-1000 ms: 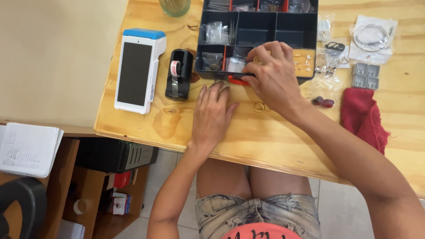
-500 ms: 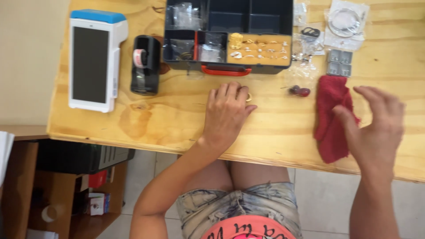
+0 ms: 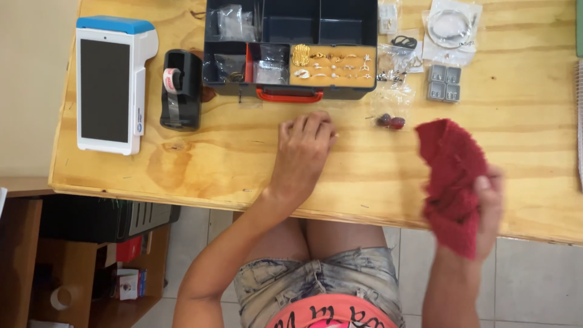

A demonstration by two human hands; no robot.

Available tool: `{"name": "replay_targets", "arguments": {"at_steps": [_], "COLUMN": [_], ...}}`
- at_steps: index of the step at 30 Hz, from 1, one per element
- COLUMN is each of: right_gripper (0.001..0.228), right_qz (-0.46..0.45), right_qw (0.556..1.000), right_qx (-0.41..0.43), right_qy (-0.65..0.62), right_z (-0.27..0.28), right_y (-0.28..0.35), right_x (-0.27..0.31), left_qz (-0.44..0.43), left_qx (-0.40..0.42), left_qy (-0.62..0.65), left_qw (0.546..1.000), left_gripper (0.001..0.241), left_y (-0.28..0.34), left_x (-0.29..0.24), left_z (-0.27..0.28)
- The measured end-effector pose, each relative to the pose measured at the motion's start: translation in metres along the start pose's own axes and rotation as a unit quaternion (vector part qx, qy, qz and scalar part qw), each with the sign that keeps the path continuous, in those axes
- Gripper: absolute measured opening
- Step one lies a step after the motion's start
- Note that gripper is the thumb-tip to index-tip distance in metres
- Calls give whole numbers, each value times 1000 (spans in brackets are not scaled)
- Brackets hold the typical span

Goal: Organizing small jewelry items by cleaning them with a cloth and placing them into small plastic bags

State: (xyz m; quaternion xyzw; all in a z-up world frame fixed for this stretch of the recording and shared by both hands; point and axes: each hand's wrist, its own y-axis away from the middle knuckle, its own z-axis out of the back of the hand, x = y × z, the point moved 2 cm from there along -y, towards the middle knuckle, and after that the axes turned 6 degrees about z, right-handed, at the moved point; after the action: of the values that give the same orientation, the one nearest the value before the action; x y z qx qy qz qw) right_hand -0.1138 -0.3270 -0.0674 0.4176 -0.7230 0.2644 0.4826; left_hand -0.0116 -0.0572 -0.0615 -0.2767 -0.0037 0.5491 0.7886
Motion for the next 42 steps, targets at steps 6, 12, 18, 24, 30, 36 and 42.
{"name": "replay_targets", "arguments": {"at_steps": [6, 12, 18, 24, 30, 36, 42], "right_gripper": [22, 43, 18, 11, 20, 34, 33], "right_qz": [-110, 15, 44, -115, -296, -149, -40], "right_qw": [989, 982, 990, 988, 922, 971, 985], "right_qx": [41, 88, 48, 1, -36, 104, 155], "right_qy": [-87, 167, 122, -105, -245, -153, -61], "right_z": [-80, -97, -85, -97, -128, -78, -81], "right_y": [34, 55, 33, 22, 52, 36, 48], "right_x": [-46, -47, -52, -58, -32, -66, -66], "left_qz": [60, 136, 214, 237, 144, 127, 164], "left_qx": [-68, -80, -121, -83, -154, -166, -167], "left_qy": [235, 324, 474, 633, 377, 310, 369], "left_qw": [968, 933, 846, 732, 902, 927, 899], "left_gripper": [7, 15, 14, 5, 10, 7, 15], "left_y": [13, 27, 29, 37, 26, 26, 23], "left_x": [-51, -53, -42, -37, -47, -49, -45], "left_z": [56, 58, 58, 45, 64, 67, 75]}}
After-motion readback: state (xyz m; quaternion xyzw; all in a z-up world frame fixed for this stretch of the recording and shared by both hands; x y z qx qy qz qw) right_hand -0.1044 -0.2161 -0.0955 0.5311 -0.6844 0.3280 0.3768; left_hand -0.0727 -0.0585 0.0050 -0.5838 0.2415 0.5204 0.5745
